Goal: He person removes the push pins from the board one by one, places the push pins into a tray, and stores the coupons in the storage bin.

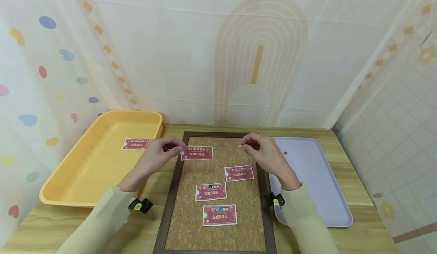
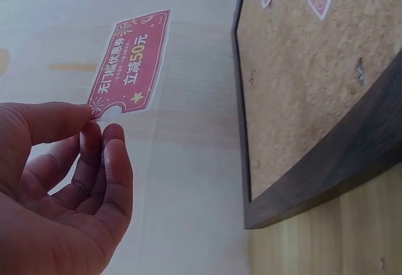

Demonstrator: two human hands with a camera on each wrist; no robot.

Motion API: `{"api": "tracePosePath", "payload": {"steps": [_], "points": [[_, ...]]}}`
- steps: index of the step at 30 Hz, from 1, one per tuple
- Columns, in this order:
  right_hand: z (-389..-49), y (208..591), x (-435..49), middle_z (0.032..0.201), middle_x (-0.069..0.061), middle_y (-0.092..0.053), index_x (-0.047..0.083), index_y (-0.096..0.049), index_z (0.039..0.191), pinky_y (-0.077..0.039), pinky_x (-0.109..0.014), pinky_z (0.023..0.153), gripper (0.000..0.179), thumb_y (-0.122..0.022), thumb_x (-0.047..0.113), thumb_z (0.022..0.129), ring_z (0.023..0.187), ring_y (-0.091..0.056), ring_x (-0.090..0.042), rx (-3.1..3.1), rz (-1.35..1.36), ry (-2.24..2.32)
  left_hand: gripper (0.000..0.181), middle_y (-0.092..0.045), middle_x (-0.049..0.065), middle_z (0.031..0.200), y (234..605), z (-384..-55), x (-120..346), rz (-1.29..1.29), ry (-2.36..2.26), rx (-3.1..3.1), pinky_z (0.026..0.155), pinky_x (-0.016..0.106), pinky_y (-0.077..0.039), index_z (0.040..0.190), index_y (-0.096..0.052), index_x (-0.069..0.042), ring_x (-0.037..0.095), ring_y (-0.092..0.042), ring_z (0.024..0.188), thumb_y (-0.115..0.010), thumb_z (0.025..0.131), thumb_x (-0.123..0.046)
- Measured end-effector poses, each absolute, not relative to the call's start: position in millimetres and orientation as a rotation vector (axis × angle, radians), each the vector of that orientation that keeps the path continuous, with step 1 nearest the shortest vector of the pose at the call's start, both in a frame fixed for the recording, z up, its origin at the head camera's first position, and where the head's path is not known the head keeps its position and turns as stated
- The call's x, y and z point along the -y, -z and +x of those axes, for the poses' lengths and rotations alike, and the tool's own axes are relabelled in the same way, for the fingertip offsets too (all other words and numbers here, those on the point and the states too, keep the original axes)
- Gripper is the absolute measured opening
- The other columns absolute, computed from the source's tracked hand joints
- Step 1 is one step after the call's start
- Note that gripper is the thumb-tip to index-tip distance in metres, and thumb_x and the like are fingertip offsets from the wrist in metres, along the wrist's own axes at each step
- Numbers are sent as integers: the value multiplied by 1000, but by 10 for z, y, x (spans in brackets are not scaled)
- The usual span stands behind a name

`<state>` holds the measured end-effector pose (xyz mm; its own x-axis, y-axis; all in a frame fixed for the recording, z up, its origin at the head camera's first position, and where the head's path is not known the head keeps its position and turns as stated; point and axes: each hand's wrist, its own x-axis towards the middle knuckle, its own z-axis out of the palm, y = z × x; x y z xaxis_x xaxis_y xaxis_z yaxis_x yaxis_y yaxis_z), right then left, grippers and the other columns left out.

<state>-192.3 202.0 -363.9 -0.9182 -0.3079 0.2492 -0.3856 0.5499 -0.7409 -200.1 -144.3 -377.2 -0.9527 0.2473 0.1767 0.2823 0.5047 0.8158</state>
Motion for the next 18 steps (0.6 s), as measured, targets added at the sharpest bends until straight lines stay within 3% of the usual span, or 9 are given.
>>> {"api": "tracePosePath", "payload": {"steps": [11,18], "points": [[-1856,3581,-2259,98,-7,-72,6,-73,108,-49,-24,73,9,-68,11,101,83,-62,-15,2641,521,-1288,15,-74,7,102,3627,-1943,1570,-398,1479,2700,68,30,-48,110,-75,-7,21,-59,83,-65,103,-15],[-1842,3566,-2413,98,-9,-72,5,-72,107,-48,-23,69,9,-67,10,101,82,-61,-12,2616,494,-1265,16,-73,9,102,3563,-1915,1684,-379,1480,2683,67,28,-47,112,-74,-6,23,-57,84,-65,103,-16]]}}
